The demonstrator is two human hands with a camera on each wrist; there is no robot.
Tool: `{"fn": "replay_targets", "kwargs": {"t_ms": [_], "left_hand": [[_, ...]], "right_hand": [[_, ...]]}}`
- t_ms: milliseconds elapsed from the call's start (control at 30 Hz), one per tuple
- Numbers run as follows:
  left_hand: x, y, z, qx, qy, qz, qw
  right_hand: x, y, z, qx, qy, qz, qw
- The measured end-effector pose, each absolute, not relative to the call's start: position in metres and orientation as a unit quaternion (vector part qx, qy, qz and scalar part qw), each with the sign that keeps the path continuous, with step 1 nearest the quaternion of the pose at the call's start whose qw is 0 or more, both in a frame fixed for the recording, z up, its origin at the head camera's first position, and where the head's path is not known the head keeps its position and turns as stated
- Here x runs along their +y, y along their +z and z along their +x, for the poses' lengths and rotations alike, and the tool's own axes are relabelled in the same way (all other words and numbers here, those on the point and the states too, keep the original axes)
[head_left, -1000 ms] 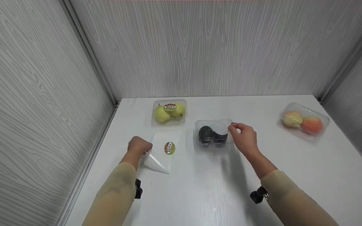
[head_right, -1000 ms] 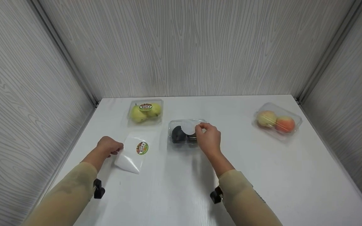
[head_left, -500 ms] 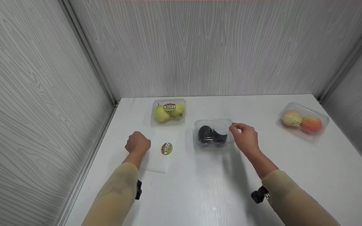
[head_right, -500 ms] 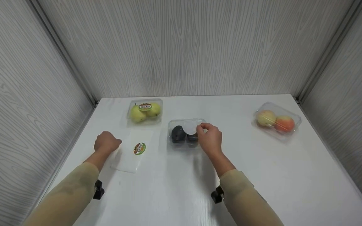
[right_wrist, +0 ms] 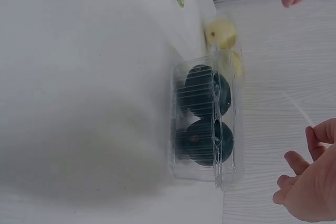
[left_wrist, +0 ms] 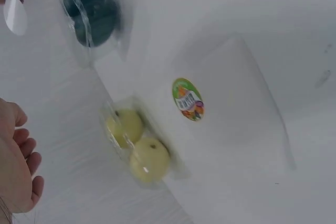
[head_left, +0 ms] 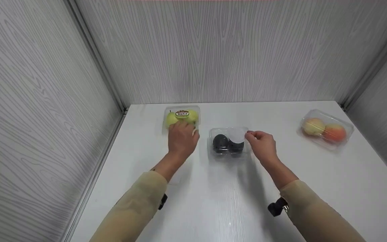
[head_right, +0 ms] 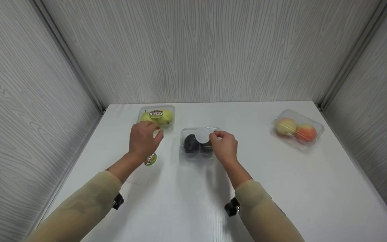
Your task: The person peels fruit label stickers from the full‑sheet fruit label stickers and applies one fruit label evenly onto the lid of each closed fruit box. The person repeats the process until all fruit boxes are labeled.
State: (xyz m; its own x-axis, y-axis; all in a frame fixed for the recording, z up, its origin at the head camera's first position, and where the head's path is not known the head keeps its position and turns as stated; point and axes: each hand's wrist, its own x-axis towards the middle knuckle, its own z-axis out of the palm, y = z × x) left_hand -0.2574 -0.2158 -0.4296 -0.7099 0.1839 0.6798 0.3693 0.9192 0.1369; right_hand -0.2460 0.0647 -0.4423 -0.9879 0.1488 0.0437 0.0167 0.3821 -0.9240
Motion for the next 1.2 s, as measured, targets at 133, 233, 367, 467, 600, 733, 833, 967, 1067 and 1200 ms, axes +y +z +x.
{"fn": "replay_targets", "kwargs": {"t_ms": [133,233,367,467,600,733,833,967,1067,1200], "left_hand": [[-0.19,-0.422,-0.249,-0.882,-0.086,-0.25,0.39],[-0.173,-0.419,-0.244,-0.857,-0.056,-0.308,0.409],[-0.157,-0.419,-0.241,-0.835,-0.02,-0.353,0.421],[-0.15,-0.421,-0.24,-0.825,0.008,-0.369,0.428],[-0.145,-0.425,-0.241,-0.813,0.044,-0.384,0.436],[-0.14,-0.428,-0.244,-0.806,0.067,-0.392,0.438],[-0.138,-0.43,-0.246,-0.806,0.072,-0.391,0.437],[-0.136,-0.433,-0.247,-0.812,0.068,-0.386,0.432],[-0.135,-0.434,-0.247,-0.82,0.064,-0.38,0.422],[-0.133,-0.437,-0.248,-0.826,0.056,-0.373,0.419]], "right_hand": [[0.06,-0.44,-0.245,-0.827,0.557,-0.047,0.062],[0.056,-0.439,-0.244,-0.827,0.556,-0.048,0.065],[0.051,-0.437,-0.243,-0.825,0.559,-0.051,0.066],[0.048,-0.436,-0.243,-0.824,0.561,-0.054,0.061],[0.045,-0.435,-0.243,-0.82,0.567,-0.055,0.055],[0.044,-0.434,-0.242,-0.817,0.572,-0.053,0.052],[0.042,-0.434,-0.242,-0.813,0.578,-0.049,0.051],[0.038,-0.433,-0.241,-0.806,0.587,-0.048,0.052],[0.036,-0.434,-0.241,-0.806,0.588,-0.052,0.052],[0.035,-0.434,-0.242,-0.806,0.588,-0.047,0.054]]}}
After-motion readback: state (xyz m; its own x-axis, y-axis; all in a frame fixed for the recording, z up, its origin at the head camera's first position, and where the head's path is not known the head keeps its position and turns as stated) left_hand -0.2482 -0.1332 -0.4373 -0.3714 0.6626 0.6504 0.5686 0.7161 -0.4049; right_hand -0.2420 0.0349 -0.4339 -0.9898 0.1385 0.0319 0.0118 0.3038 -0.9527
